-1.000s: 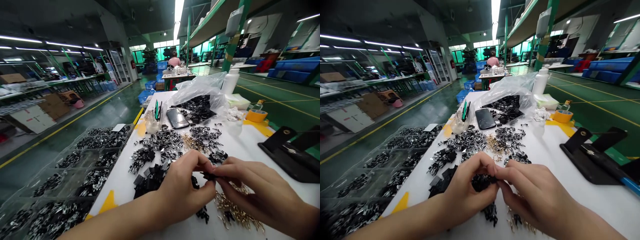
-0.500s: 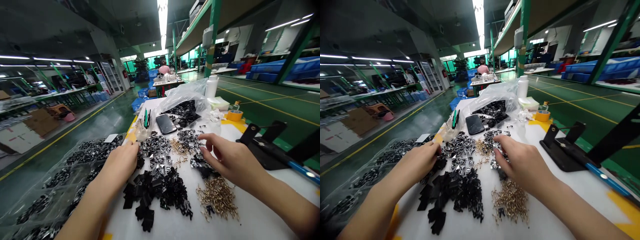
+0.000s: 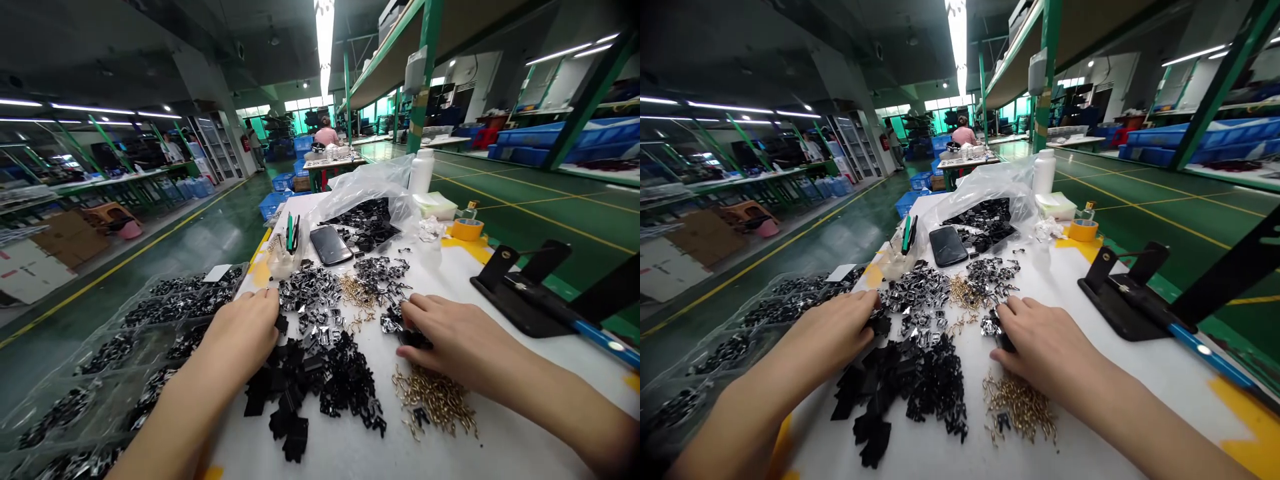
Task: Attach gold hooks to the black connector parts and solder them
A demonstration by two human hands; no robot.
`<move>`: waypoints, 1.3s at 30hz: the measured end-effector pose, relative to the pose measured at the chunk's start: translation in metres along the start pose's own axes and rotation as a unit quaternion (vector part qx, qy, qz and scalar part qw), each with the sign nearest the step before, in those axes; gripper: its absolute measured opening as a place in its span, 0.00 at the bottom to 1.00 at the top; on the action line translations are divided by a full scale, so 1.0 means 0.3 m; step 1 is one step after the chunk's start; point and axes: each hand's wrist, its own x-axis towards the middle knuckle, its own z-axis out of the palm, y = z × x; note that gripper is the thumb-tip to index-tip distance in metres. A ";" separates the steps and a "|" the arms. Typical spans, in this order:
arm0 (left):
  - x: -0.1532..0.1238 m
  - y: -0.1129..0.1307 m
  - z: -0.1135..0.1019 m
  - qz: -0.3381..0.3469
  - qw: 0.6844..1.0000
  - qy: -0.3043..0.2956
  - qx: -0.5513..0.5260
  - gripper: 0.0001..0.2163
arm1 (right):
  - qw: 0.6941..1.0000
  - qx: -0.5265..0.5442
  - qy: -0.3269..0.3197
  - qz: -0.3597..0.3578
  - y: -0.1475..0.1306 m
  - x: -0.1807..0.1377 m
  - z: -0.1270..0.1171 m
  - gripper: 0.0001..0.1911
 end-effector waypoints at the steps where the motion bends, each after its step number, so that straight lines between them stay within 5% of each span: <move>1: 0.000 0.011 -0.003 0.015 1.000 0.011 -0.013 0.12 | 1.000 -0.003 -0.006 0.001 -0.001 -0.001 0.004 0.10; 4: 0.002 0.065 -0.001 0.088 0.983 0.084 -0.139 0.10 | 1.000 -0.005 -0.020 -0.003 -0.006 -0.003 0.011 0.08; 7: 0.000 0.134 0.020 0.159 0.919 0.126 -0.337 0.08 | 1.000 -0.001 -0.028 -0.004 -0.007 -0.009 0.013 0.05; 15: -0.014 0.219 0.081 0.184 0.835 0.028 -0.518 0.14 | 0.992 0.100 -0.069 0.018 0.010 -0.014 -0.029 0.02; 22: -0.024 0.241 0.080 0.232 0.754 -0.048 -0.612 0.19 | 0.943 0.309 -0.118 0.037 -0.039 0.001 -0.080 0.07; 26: -0.004 0.223 0.070 0.163 0.729 -0.030 -0.664 0.12 | 0.938 0.343 -0.024 0.034 -0.052 0.033 -0.050 0.12; 30: 0.032 0.189 0.066 0.066 0.616 -0.005 -0.785 0.08 | 0.973 0.197 0.096 -0.072 -0.044 0.070 0.025 0.10; 34: 0.041 0.179 0.065 0.040 0.544 -0.006 -0.838 0.09 | 0.979 0.140 0.086 -0.117 -0.055 0.081 0.075 0.14; 39: 0.025 0.192 0.064 0.048 0.521 -0.041 -0.851 0.10 | 0.983 0.091 0.083 -0.139 -0.071 0.087 0.083 0.13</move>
